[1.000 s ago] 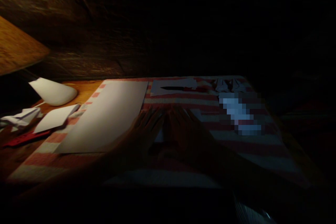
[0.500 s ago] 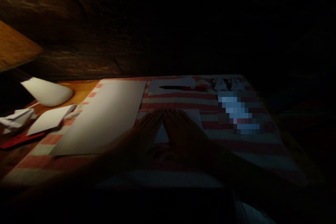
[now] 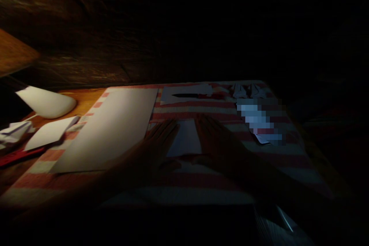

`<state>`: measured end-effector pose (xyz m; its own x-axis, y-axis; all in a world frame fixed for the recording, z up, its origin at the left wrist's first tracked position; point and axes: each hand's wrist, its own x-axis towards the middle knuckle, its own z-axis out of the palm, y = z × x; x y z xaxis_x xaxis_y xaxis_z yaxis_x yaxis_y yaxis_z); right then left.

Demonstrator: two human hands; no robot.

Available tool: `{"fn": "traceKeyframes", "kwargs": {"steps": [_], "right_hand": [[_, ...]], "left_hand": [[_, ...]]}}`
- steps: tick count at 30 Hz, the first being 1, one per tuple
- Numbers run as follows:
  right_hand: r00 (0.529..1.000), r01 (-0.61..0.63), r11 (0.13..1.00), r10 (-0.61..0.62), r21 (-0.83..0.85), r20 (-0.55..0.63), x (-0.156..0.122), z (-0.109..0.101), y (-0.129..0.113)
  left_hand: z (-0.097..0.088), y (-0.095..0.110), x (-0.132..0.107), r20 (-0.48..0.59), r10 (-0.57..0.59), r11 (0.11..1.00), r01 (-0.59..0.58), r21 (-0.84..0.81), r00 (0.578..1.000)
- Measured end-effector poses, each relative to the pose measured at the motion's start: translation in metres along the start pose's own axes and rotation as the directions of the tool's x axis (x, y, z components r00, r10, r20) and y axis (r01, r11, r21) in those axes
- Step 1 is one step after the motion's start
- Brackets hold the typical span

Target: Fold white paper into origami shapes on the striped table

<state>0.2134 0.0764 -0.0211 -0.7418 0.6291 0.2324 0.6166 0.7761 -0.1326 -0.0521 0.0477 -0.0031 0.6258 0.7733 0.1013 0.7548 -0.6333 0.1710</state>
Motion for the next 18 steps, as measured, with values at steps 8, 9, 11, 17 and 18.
{"fn": "traceKeyframes", "kwargs": {"steps": [8, 9, 11, 17, 18], "right_hand": [[0.998, -0.057, 0.998, 0.057, -0.007, -0.009, -0.006, 0.002, 0.004], [0.998, -0.064, 0.998, 0.064, -0.013, -0.008, -0.006, 0.002, 0.003], [0.997, -0.083, 0.996, 0.083, -0.018, -0.001, -0.004, 0.002, 0.001], [0.994, -0.103, 0.992, 0.101, 0.066, 0.041, 0.016, -0.028, -0.007], [0.992, -0.117, 0.989, 0.113, 0.094, 0.048, 0.023, -0.034, -0.007]], "left_hand": [[0.002, 0.000, 0.000, 0.036, -0.040, 0.998, 0.038, 0.044, 0.999], [0.001, 0.000, 0.000, 0.043, -0.045, 0.998, 0.043, 0.052, 0.998], [0.000, 0.002, 0.001, 0.053, -0.054, 0.997, 0.051, 0.064, 0.997], [-0.013, 0.008, 0.016, -0.022, -0.057, 0.996, 0.058, 0.061, 0.998], [-0.017, 0.007, 0.022, -0.024, -0.045, 0.997, 0.046, 0.054, 0.999]]}}
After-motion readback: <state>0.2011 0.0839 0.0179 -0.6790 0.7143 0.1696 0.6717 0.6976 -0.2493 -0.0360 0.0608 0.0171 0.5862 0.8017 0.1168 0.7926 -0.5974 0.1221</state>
